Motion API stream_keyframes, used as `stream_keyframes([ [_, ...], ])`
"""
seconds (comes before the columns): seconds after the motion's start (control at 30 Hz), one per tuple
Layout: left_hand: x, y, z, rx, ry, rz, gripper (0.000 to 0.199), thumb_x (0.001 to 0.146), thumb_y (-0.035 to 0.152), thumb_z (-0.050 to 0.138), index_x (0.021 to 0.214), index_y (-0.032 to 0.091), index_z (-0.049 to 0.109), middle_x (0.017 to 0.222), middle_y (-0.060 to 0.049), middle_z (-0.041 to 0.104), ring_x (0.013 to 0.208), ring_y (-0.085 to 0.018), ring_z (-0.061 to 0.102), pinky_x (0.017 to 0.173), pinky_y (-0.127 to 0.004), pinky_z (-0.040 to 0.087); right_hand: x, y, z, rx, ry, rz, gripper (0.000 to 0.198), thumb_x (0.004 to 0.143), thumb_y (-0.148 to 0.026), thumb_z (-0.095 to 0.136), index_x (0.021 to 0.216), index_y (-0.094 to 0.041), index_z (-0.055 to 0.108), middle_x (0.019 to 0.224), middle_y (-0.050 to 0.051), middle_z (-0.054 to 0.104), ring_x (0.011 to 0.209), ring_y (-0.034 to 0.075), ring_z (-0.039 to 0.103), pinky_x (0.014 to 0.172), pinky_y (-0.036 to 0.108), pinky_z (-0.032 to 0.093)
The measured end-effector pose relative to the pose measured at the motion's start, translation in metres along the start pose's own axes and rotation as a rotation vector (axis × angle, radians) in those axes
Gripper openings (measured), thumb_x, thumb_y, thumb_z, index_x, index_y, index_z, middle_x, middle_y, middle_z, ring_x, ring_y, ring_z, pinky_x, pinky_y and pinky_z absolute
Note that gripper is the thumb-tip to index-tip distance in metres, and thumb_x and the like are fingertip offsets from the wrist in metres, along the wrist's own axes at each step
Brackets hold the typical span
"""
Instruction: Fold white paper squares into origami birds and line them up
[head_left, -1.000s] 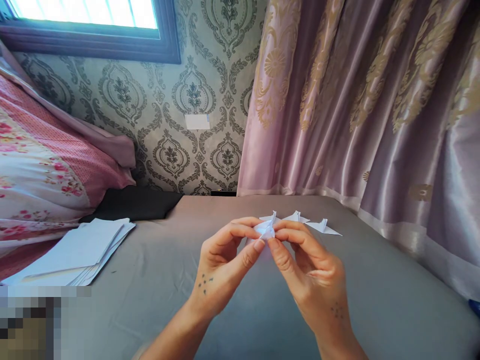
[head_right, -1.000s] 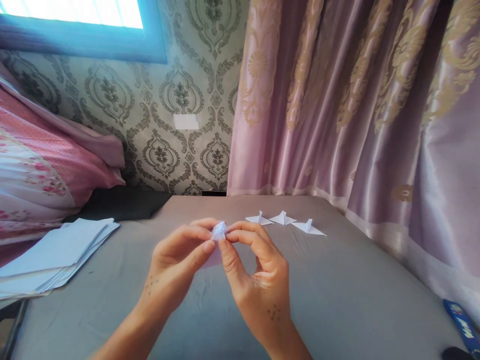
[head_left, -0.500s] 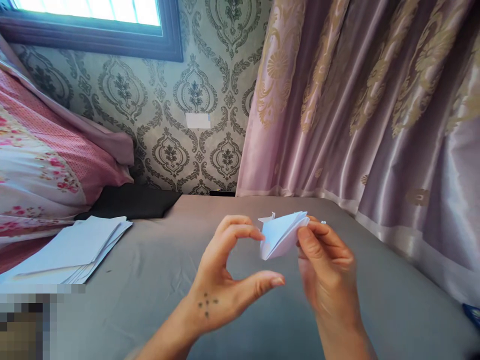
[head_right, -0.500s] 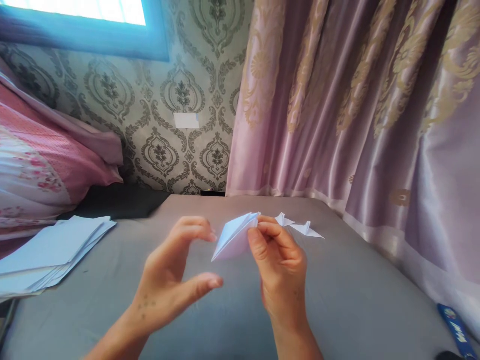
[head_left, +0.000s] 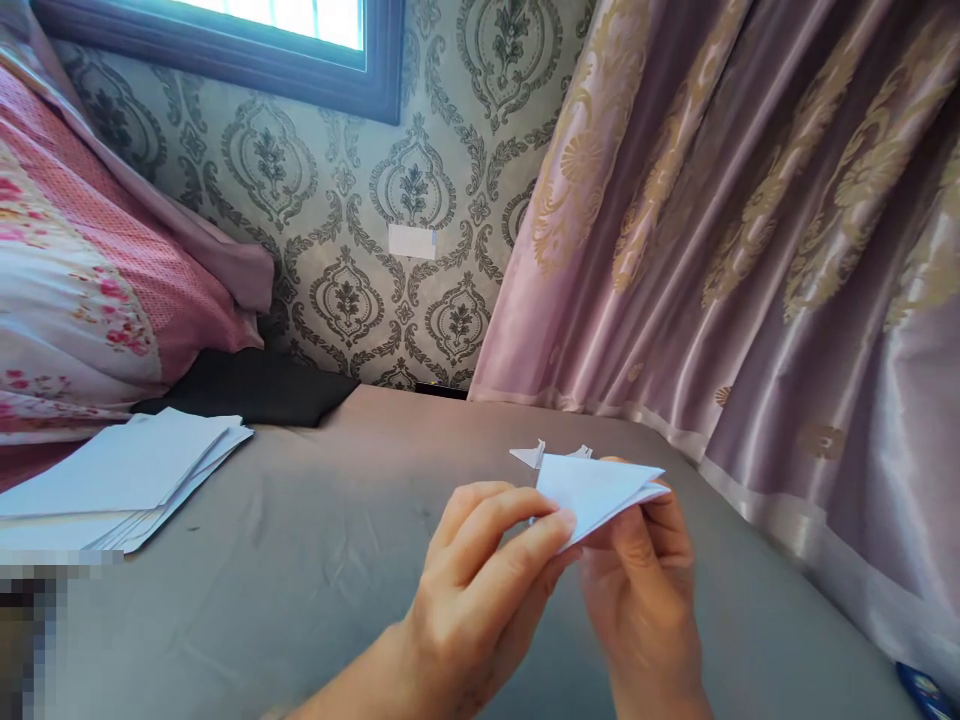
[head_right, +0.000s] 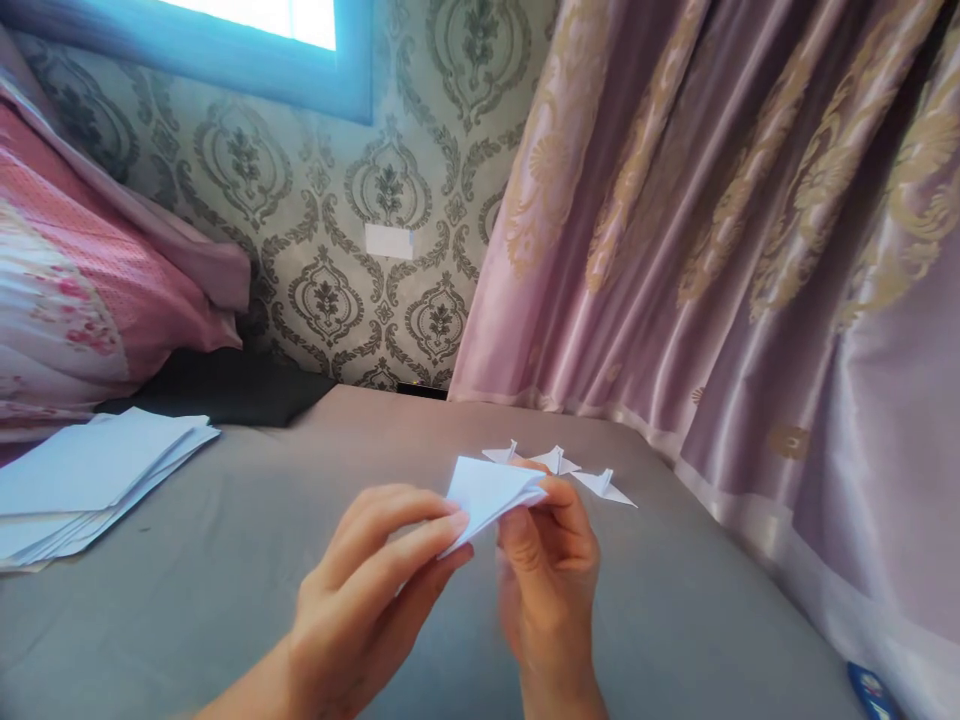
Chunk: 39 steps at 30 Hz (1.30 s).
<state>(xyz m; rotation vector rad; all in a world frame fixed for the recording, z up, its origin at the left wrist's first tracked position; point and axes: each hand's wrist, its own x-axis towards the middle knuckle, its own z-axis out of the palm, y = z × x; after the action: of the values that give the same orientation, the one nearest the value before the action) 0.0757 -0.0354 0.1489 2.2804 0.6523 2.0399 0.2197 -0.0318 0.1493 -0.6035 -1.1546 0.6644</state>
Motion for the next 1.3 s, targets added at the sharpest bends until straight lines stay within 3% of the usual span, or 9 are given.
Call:
stream_keyframes([
  [0.17,0.001,0.001,-0.001,-0.161,-0.051,-0.130,0.026,0.083,0.007,0.062,0.104,0.021,0.065,0.103,-0.008,0.062,0.093,-0.018,0.061,0.080,-0.029,0.054,0.000,-0.001,0.002,0.119,0.001,0.088,0.008,0.080,-0.038,0.071,0.086,-0.032,0.070,0.087,-0.001,0.067,0.070,0.011,0.063,0.061,0.023,0.052],
  [0.33,0.006,-0.001,-0.005,-0.310,-0.139,-0.376,0.010,0.083,0.014,0.064,0.092,0.019,0.066,0.130,-0.010,0.053,0.121,-0.023,0.053,0.102,-0.037,0.045,0.000,0.000,0.007,0.175,-0.033,0.093,0.005,0.081,-0.032,0.072,0.086,-0.031,0.071,0.088,-0.001,0.065,0.082,0.012,0.061,0.071,0.025,0.052],
  [0.47,0.009,-0.005,-0.004,-0.417,-0.175,-0.458,0.010,0.082,0.019,0.069,0.092,0.019,0.066,0.120,-0.009,0.061,0.112,-0.021,0.060,0.101,-0.035,0.047,-0.002,0.002,0.011,0.145,-0.024,0.087,0.004,0.081,-0.029,0.071,0.084,-0.031,0.070,0.087,-0.001,0.063,0.084,0.013,0.060,0.075,0.027,0.052],
  [0.67,0.003,-0.009,0.005,-0.299,-0.016,-0.308,0.015,0.082,0.005,0.065,0.091,0.017,0.067,0.105,-0.006,0.066,0.097,-0.015,0.065,0.089,-0.024,0.051,-0.006,0.003,0.018,0.139,-0.030,0.068,0.002,0.083,-0.028,0.069,0.082,-0.029,0.067,0.086,0.000,0.061,0.081,0.014,0.060,0.073,0.029,0.052],
  [0.83,0.006,-0.010,0.002,-0.308,0.014,-0.321,0.015,0.081,0.005,0.067,0.089,0.018,0.070,0.091,-0.002,0.066,0.083,-0.012,0.065,0.078,-0.019,0.051,-0.006,0.004,0.020,0.141,-0.029,0.084,0.003,0.084,-0.027,0.068,0.085,-0.030,0.068,0.086,-0.001,0.063,0.083,0.014,0.061,0.075,0.029,0.052],
  [1.0,0.007,-0.013,0.002,-0.529,-0.038,-0.574,0.005,0.083,0.013,0.068,0.085,0.018,0.068,0.086,-0.001,0.067,0.082,-0.012,0.063,0.076,-0.020,0.051,-0.009,0.007,0.017,0.105,0.068,0.137,0.007,0.080,-0.028,0.073,0.087,-0.029,0.070,0.089,-0.003,0.066,0.082,0.011,0.062,0.074,0.023,0.051],
  [1.1,0.004,-0.015,0.005,-0.683,0.008,-0.731,0.015,0.082,0.017,0.071,0.094,0.021,0.064,0.080,0.002,0.065,0.077,-0.010,0.060,0.072,-0.019,0.050,-0.011,0.010,0.017,0.054,0.115,0.125,0.007,0.080,-0.026,0.073,0.086,-0.029,0.070,0.090,-0.003,0.067,0.085,0.011,0.063,0.074,0.022,0.051],
  [1.2,0.003,-0.018,0.006,-0.788,-0.065,-0.807,0.029,0.083,0.020,0.070,0.110,0.023,0.060,0.083,0.001,0.066,0.078,-0.011,0.060,0.072,-0.021,0.051,-0.010,0.010,0.017,-0.022,0.132,0.104,0.010,0.083,-0.024,0.070,0.091,-0.030,0.070,0.090,-0.003,0.067,0.083,0.011,0.063,0.072,0.022,0.051],
  [1.3,0.003,-0.021,0.005,-0.770,-0.167,-0.816,0.026,0.084,0.021,0.069,0.109,0.021,0.063,0.094,-0.002,0.068,0.087,-0.013,0.061,0.079,-0.024,0.051,-0.008,0.008,0.017,-0.109,0.111,0.082,0.012,0.083,-0.024,0.070,0.093,-0.030,0.070,0.091,-0.003,0.067,0.085,0.012,0.063,0.076,0.024,0.051],
])
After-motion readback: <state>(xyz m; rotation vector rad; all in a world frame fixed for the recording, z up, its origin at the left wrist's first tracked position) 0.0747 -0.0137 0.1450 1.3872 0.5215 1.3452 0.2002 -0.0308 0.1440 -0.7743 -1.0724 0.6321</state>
